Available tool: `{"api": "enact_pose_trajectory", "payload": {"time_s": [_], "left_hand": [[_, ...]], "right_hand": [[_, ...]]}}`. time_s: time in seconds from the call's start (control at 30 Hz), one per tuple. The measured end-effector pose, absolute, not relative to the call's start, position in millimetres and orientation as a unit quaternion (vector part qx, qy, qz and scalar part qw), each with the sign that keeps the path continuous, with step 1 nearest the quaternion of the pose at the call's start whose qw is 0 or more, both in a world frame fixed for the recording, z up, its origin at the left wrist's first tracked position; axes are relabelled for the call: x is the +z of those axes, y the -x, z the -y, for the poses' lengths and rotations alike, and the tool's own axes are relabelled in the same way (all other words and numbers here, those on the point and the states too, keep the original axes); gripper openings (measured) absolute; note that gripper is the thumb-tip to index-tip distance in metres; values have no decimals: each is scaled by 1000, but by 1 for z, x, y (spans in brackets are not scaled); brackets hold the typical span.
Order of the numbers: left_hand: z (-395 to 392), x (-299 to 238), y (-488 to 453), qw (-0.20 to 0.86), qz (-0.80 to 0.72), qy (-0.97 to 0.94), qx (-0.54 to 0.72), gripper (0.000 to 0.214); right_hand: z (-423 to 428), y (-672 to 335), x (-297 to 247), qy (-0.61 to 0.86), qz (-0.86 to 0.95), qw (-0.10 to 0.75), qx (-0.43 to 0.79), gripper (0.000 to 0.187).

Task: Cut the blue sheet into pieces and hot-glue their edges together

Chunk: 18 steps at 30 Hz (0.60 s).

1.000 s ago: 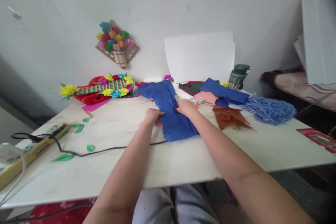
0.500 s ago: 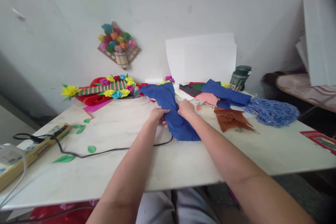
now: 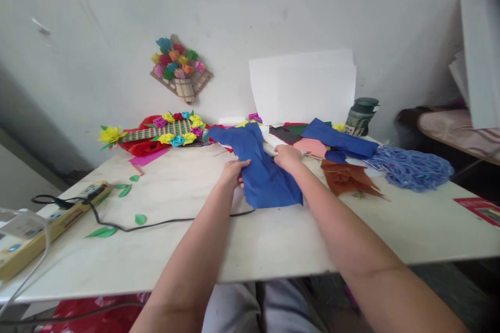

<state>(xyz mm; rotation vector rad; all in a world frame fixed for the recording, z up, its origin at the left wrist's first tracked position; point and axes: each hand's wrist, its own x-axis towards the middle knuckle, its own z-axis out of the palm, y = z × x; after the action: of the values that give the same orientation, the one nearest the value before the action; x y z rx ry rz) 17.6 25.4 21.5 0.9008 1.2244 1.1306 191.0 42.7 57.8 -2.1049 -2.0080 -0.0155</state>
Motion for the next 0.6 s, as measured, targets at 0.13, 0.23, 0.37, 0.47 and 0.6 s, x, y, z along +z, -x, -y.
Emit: {"api": "enact_pose_trajectory", "payload": {"time_s": [0.13, 0.23, 0.37, 0.47, 0.6], "left_hand": [[-24, 30, -6, 583, -534, -372, 486, 15], [-17, 40, 5, 592, -531, -379, 473, 15], [-11, 45, 18, 618, -500, -384, 470, 17], [-13, 44, 25, 631, -470, -388, 481, 22], [-15, 41, 30, 617, -455, -402, 501, 24]], "right_hand": [[-45, -205, 66, 729, 660, 176, 47, 39], [-49, -212, 65, 732, 639, 215, 98, 37], [-54, -214, 58, 716, 621, 271, 169, 40], [-56, -210, 53, 712, 615, 302, 154, 41], [-56, -202, 47, 721, 607, 307, 133, 38]]}}
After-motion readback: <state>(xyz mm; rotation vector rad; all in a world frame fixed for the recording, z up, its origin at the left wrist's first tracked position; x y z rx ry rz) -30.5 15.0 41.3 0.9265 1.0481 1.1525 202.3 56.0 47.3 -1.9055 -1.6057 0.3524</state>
